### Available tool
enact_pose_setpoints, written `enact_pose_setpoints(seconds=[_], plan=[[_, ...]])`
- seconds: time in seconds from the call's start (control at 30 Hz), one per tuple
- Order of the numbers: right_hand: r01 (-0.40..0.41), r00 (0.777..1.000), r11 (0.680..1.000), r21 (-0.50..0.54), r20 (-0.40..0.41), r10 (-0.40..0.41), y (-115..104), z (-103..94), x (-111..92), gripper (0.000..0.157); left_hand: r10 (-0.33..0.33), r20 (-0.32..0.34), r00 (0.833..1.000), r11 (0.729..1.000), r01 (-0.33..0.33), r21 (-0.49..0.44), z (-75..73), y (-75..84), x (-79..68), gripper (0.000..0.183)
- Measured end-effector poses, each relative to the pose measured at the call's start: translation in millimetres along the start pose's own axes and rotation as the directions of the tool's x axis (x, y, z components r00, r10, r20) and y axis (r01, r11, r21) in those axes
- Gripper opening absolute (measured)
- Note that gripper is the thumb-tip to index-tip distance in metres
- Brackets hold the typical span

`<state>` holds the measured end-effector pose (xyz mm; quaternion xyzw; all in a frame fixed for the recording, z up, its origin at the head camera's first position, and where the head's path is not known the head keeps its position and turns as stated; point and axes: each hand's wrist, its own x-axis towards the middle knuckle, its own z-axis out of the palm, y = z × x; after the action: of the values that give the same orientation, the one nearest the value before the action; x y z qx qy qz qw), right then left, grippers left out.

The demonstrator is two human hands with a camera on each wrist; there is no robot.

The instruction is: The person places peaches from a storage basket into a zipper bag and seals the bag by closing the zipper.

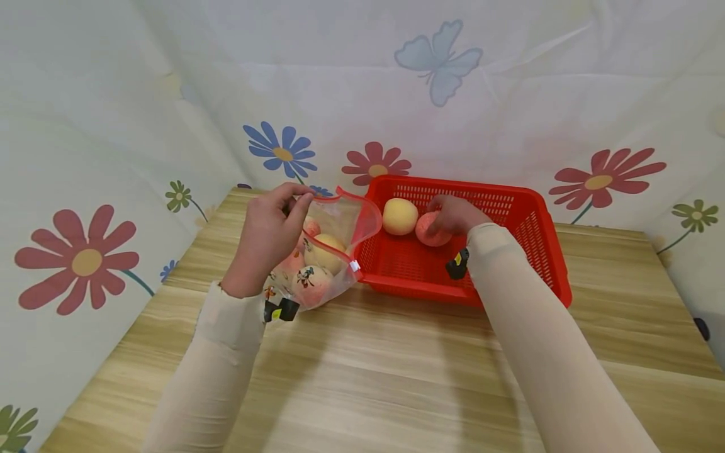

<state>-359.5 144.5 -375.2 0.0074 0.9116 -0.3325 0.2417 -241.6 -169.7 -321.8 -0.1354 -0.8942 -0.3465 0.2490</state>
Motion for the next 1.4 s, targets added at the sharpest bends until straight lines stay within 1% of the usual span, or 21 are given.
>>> enact_pose_setpoints(seconds=[0.23,0.37,0.53,0.77,0.87,1.07,1.23,1.4], plan=[[0.032,0.999,0.998,-0.057,-0.002,-0.032,-1.7,-3.6,-6.8,0.064,-0.002,0.002,1.000,1.000,0.002,0.001,0.3,1.1,0.0,0.023],[0.036,0.999,0.997,-0.070,-0.005,-0.037,-4.8,-6.4,-10.3,0.064,-0.010,0.007,1.000,1.000,0.010,0.003,0.3,1.0,-0.2,0.024],[0.034,0.999,0.998,-0.060,0.008,-0.033,-7.0,-9.4,-14.1,0.065,-0.013,0.014,1.000,1.000,0.013,0.004,1.3,-0.4,0.1,0.024],[0.061,0.998,0.998,-0.020,0.021,-0.061,-6.6,-10.4,-22.7,0.065,-0.027,0.021,0.999,1.000,0.027,-0.005,3.5,-0.8,-1.0,0.024],[0.085,0.996,0.996,-0.029,0.017,-0.084,-5.0,-8.7,-29.2,0.064,-0.022,0.022,1.000,1.000,0.022,-0.013,5.9,-1.6,-3.9,0.023],[0.143,0.990,0.986,-0.081,0.000,-0.143,-7.4,-6.9,-35.9,0.055,-0.022,0.020,1.000,1.000,0.022,-0.015,7.0,-3.1,-6.9,0.024],[0.196,0.981,0.980,-0.037,0.008,-0.196,-14.5,-4.6,-43.3,0.055,-0.020,0.014,1.000,1.000,0.020,0.007,4.2,-3.6,-6.1,0.023],[0.226,0.974,0.974,-0.006,-0.015,-0.226,-20.0,-6.0,-51.3,0.059,-0.007,0.012,1.000,1.000,0.007,0.003,4.0,-2.2,-3.7,0.024]])
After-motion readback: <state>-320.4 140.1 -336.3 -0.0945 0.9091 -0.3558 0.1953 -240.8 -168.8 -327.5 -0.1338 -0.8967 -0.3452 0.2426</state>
